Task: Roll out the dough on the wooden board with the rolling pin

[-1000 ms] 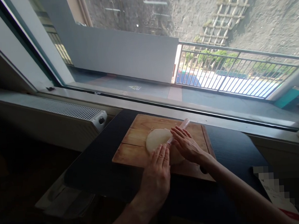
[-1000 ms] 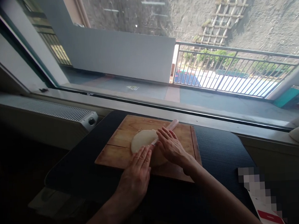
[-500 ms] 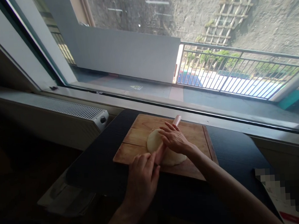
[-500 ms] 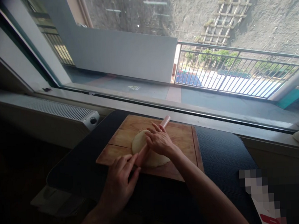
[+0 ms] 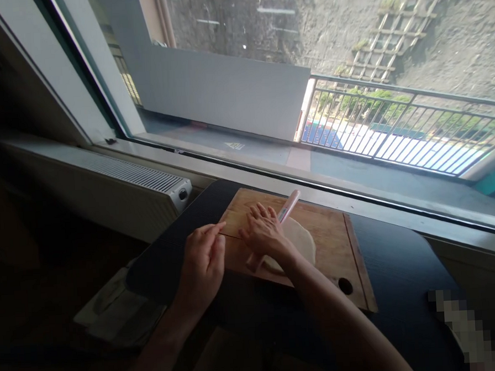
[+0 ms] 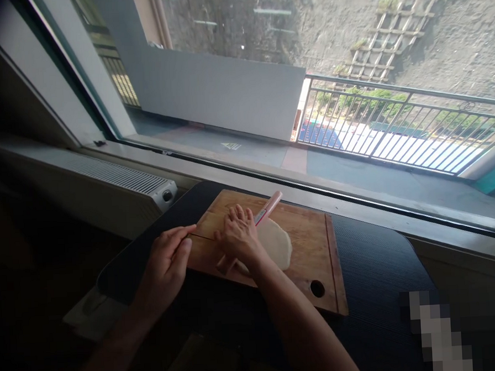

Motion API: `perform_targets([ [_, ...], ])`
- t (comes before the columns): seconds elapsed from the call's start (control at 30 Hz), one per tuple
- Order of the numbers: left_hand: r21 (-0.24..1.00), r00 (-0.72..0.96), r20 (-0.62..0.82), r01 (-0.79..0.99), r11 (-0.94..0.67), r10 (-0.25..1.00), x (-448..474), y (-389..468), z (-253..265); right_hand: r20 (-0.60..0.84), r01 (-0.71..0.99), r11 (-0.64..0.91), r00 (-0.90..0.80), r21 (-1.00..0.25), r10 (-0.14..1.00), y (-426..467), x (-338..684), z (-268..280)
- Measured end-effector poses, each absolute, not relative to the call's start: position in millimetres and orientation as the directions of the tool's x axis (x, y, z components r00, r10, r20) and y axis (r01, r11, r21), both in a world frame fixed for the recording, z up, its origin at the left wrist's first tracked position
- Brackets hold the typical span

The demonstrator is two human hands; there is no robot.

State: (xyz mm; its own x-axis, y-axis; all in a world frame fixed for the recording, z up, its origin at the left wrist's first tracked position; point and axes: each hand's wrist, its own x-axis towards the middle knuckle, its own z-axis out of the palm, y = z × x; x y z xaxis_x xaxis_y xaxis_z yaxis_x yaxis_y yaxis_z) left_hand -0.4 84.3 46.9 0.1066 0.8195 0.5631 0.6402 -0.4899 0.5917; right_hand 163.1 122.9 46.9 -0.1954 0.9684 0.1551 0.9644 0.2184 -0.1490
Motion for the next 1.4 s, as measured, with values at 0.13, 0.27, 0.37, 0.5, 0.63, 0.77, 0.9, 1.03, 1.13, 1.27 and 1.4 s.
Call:
perform_targets([
  [0.13,0.594,0.121,0.587,0.607,-0.528,0.800,30,122,54,0.143,0.963,0.211,-0.188,-0.170,0.972,72,199,49],
  [0.27,0.561,0.263,0.469,0.648,-0.514,0.843,93,167,60,0.122,0.962,0.206,-0.187,-0.179,0.975,21,228,52],
  [0.37,0.505,0.405,0.371,0.667,-0.548,0.835,139,195,67,0.141,0.958,0.219,-0.194,-0.184,0.971,21,207,46],
  [0.5,0.402,0.581,0.306,0.639,-0.655,0.754,170,219,71,0.222,0.942,0.232,-0.180,-0.241,0.958,52,148,34],
  [0.63,0.278,0.717,0.216,0.606,-0.745,0.663,169,227,69,0.278,0.939,0.208,-0.130,-0.273,0.952,58,132,29],
  [0.77,0.204,0.739,0.206,0.608,-0.767,0.641,168,224,64,0.290,0.961,0.140,-0.067,-0.239,0.955,19,178,23],
  [0.9,0.193,0.694,0.261,0.643,-0.741,0.671,175,219,56,0.328,0.978,0.095,-0.030,-0.186,0.944,-12,207,14],
  [1.03,0.201,0.692,0.283,0.634,-0.746,0.664,165,224,49,0.339,0.981,0.079,-0.014,-0.179,0.941,-9,178,10],
  [1.13,0.196,0.701,0.279,0.628,-0.753,0.657,148,229,49,0.346,0.976,0.076,-0.001,-0.202,0.938,-4,152,9],
  [1.27,0.181,0.678,0.272,0.661,-0.728,0.683,139,224,55,0.359,0.978,0.102,-0.030,-0.183,0.933,-11,155,7],
  [1.4,0.191,0.590,0.276,0.740,-0.645,0.759,150,211,56,0.345,0.988,0.078,-0.026,-0.136,0.938,-17,211,10],
])
